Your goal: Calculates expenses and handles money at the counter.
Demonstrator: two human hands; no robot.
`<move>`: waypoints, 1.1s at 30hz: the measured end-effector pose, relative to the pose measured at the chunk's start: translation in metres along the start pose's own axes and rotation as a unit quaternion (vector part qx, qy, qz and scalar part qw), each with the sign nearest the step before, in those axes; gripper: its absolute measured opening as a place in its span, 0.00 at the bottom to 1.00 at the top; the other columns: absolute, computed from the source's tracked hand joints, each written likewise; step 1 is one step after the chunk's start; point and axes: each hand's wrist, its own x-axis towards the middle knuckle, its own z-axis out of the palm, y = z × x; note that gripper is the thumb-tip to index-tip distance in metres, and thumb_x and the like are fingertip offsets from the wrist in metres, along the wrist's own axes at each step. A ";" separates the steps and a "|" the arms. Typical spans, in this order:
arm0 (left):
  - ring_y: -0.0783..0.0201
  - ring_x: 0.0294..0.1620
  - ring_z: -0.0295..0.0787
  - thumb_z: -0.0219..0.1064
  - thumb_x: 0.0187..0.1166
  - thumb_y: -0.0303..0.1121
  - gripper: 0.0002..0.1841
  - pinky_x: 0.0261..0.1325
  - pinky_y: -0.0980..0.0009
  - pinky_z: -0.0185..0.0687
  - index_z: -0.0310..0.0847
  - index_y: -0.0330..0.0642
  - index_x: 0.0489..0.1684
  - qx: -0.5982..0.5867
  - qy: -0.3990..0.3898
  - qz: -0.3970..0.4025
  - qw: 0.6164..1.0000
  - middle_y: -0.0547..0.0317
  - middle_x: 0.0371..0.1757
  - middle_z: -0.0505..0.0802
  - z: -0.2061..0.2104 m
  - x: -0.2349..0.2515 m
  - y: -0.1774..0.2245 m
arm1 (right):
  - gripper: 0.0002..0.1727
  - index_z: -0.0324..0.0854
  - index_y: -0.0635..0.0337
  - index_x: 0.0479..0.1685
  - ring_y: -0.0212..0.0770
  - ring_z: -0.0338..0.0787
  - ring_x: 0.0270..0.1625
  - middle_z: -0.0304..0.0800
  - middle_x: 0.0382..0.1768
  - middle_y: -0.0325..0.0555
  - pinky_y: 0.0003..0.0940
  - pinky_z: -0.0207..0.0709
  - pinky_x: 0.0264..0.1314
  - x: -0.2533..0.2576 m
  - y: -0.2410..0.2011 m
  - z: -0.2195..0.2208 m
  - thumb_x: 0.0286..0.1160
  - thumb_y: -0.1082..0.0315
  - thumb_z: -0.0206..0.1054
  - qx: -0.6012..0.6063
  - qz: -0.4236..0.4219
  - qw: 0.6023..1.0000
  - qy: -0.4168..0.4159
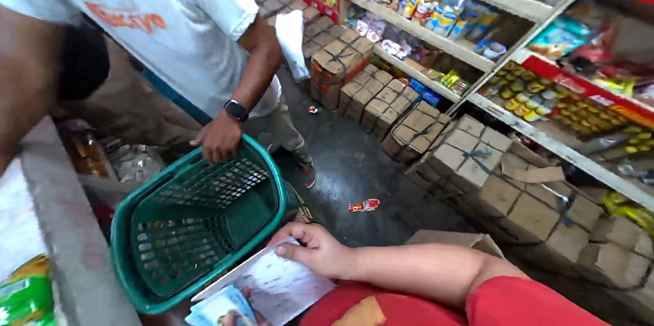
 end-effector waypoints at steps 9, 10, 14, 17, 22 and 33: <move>0.57 0.35 0.98 0.68 0.83 0.44 0.17 0.41 0.61 0.97 0.84 0.45 0.62 0.117 -0.111 -0.051 0.986 0.50 0.47 0.98 0.087 0.132 0.010 | 0.09 0.81 0.60 0.56 0.31 0.96 0.46 0.96 0.45 0.37 0.33 0.92 0.54 0.004 -0.016 -0.100 0.86 0.77 0.58 0.082 -0.035 0.964 0.249; 0.56 0.35 0.98 0.68 0.83 0.43 0.18 0.41 0.60 0.97 0.82 0.42 0.63 0.118 -0.117 -0.056 0.985 0.49 0.48 0.98 0.092 0.148 0.009 | 0.09 0.81 0.59 0.56 0.31 0.96 0.46 0.97 0.45 0.36 0.32 0.92 0.54 0.010 -0.014 -0.113 0.87 0.76 0.58 0.082 -0.050 0.964 0.249; 0.54 0.34 0.98 0.62 0.87 0.40 0.17 0.40 0.59 0.97 0.81 0.37 0.63 0.101 -0.121 -0.046 0.986 0.44 0.48 0.97 0.114 0.225 -0.009 | 0.09 0.82 0.58 0.55 0.31 0.97 0.44 0.97 0.45 0.37 0.31 0.93 0.52 0.046 -0.001 -0.183 0.86 0.76 0.59 0.082 -0.082 0.967 0.227; 0.56 0.35 0.98 0.46 0.92 0.30 0.15 0.43 0.61 0.96 0.77 0.35 0.63 0.081 -0.041 -0.005 0.996 0.45 0.51 0.97 0.149 0.284 -0.031 | 0.11 0.78 0.61 0.60 0.29 0.94 0.46 0.95 0.46 0.36 0.29 0.90 0.54 0.085 0.010 -0.255 0.84 0.76 0.61 0.023 -0.083 0.981 0.173; 0.58 0.37 0.97 0.35 0.95 0.32 0.19 0.45 0.62 0.96 0.70 0.35 0.68 0.034 0.092 0.055 0.994 0.50 0.53 0.96 0.193 0.379 -0.035 | 0.30 0.69 0.73 0.76 0.27 0.89 0.45 0.91 0.49 0.41 0.26 0.85 0.49 0.140 0.018 -0.375 0.77 0.66 0.68 -0.173 -0.034 0.974 0.145; 0.50 0.42 0.99 0.36 0.96 0.32 0.20 0.50 0.55 0.96 0.72 0.31 0.67 0.023 0.188 0.097 0.977 0.43 0.46 0.97 0.250 0.543 0.007 | 0.17 0.84 0.69 0.60 0.44 0.90 0.39 0.90 0.52 0.58 0.39 0.86 0.44 0.254 0.056 -0.499 0.77 0.69 0.69 -0.288 0.079 0.952 -0.066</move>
